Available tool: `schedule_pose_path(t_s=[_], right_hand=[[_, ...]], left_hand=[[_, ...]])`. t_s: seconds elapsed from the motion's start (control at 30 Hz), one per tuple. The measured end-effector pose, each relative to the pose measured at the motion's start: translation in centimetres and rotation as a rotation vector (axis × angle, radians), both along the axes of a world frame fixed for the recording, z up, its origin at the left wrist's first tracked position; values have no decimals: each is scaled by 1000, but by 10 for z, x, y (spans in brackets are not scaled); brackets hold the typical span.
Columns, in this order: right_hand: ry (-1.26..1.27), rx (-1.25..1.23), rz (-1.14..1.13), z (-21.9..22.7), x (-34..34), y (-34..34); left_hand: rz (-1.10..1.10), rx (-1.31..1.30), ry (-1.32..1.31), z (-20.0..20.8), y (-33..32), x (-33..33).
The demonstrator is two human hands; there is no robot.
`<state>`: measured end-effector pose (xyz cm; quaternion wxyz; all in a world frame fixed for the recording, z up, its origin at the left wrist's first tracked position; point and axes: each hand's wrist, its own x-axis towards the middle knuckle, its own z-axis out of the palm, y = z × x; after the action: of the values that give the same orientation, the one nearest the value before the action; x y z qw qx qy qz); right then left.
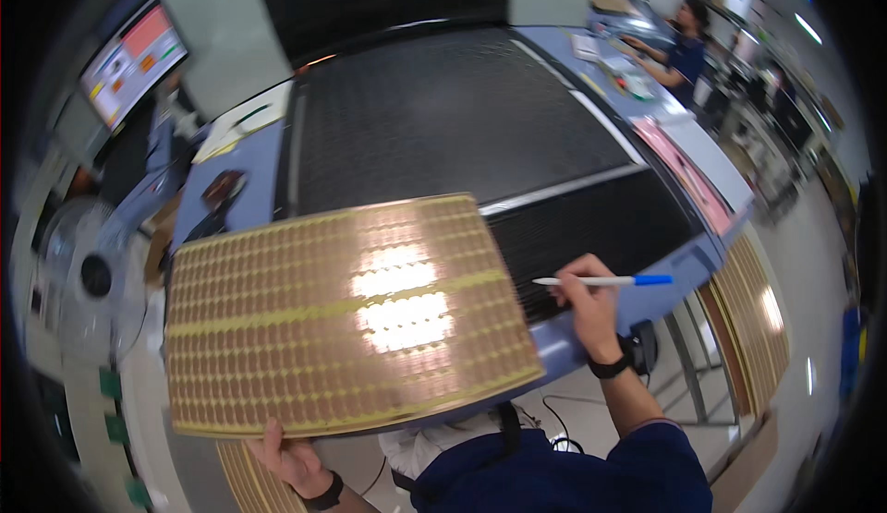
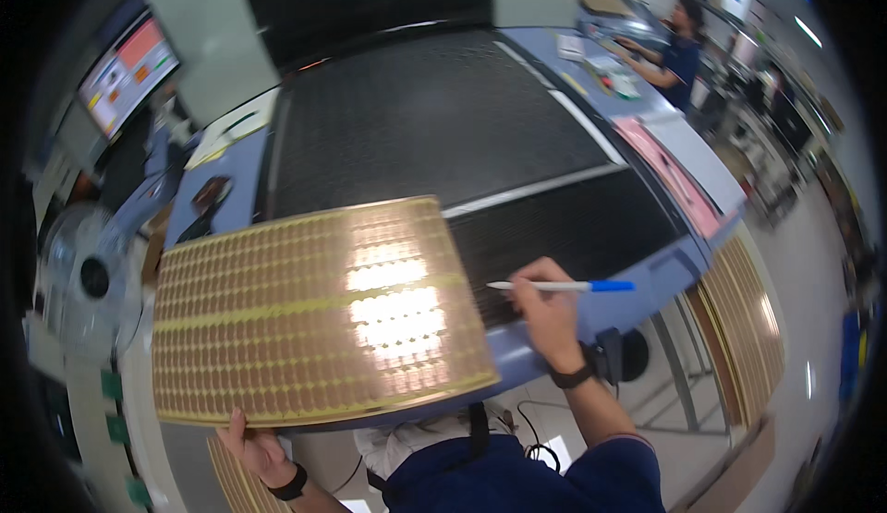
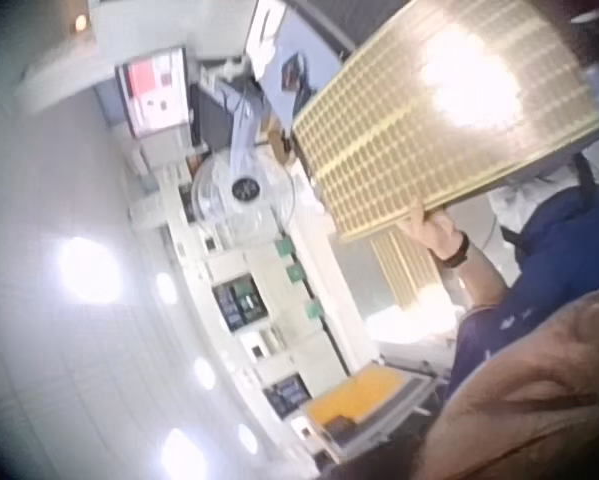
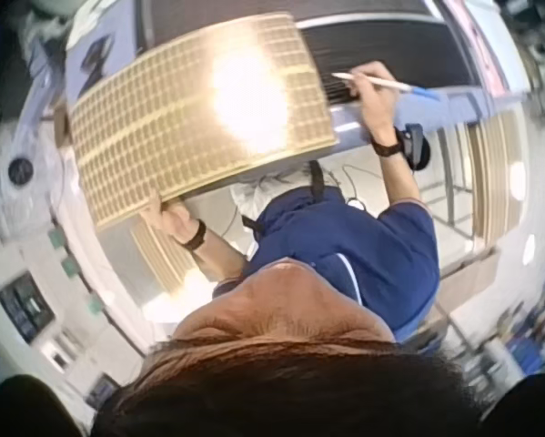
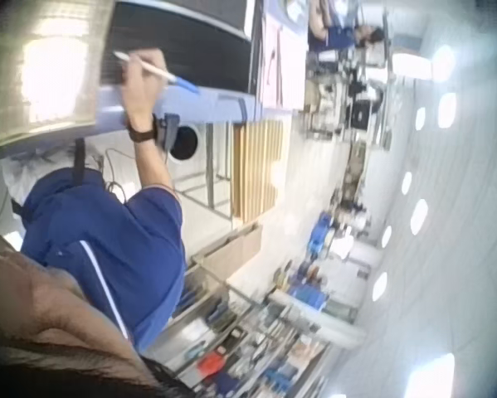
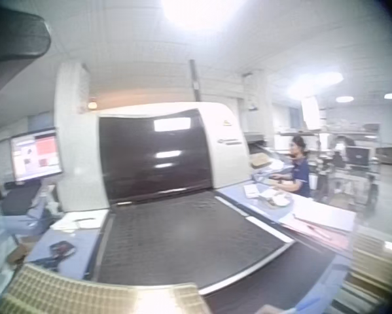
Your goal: Inspecting and marking components on printed circuit board panels in a fabrication facility.
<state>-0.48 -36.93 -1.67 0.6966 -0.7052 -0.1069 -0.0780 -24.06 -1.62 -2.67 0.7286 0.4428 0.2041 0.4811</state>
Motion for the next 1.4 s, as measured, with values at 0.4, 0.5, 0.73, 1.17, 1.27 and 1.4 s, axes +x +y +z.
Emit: schedule_pose_path(t_s=[0.4, 0.5, 0.73, 1.17, 1.27, 1.4], right_hand=[[-65, 9, -95, -15, 12, -25], [-46, -9, -19, -10, 15, -21], [-87, -6, -35, -16, 19, -19], [-65, -108, -400, 0, -18, -55], [-197, -175, -511, -33, -21, -142], [-42, -57, -734, -44, -51, -224]], left_hand=[[596, 22, -226, -84, 17, -294], [534, 74, -101, -143, 5, -357], [994, -370, 75, -312, 55, -384], [910, -802, 493, -275, 41, -342], [901, -783, 479, -277, 40, -353], [961, -829, 341, -292, 50, -343]])
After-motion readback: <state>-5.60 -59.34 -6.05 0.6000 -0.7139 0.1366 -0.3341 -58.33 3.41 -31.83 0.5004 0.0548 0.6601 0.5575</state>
